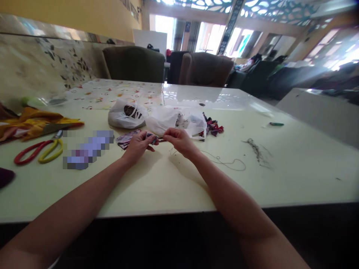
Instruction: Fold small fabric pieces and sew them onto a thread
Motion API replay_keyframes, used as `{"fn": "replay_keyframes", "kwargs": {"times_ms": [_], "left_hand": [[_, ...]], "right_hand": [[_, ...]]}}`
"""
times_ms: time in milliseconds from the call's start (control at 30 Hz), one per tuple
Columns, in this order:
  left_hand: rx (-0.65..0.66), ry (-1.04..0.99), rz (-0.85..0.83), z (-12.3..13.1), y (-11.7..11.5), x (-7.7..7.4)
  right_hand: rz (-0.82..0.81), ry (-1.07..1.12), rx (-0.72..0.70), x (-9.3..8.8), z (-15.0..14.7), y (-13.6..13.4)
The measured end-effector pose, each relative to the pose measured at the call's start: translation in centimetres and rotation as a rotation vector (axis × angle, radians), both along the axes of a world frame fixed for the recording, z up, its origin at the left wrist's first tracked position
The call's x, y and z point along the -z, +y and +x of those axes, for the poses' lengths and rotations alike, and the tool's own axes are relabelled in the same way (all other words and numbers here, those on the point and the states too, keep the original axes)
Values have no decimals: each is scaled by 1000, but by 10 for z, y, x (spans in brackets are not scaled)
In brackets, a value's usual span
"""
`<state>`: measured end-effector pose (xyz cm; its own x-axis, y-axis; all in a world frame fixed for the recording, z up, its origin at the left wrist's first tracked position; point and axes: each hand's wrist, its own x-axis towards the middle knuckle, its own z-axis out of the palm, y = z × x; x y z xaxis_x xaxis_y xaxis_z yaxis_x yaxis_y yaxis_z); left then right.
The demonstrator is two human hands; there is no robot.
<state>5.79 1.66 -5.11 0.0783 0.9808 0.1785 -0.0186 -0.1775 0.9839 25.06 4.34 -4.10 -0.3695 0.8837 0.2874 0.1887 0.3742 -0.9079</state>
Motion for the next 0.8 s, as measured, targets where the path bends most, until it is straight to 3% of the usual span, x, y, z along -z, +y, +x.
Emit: {"fn": "replay_keyframes", "kwargs": {"times_ms": [200,333,567,667,733,800], "left_hand": [[31,-113,-86,3,-1,-4],[83,-74,-157,3,-1,-4],[20,-12,-117,-4,7,1],[-20,-21,-131,-6,11,3],[-55,-28,-142,-6,13,5],[-82,-31,-145,-6,15,8]], "right_hand": [[68,-18,38,4,4,5],[115,-52,106,4,5,6],[162,-411,226,-22,12,5],[224,-526,348,-44,32,-23],[291,-454,366,-63,45,-65],[305,-336,268,-84,54,-122]]}}
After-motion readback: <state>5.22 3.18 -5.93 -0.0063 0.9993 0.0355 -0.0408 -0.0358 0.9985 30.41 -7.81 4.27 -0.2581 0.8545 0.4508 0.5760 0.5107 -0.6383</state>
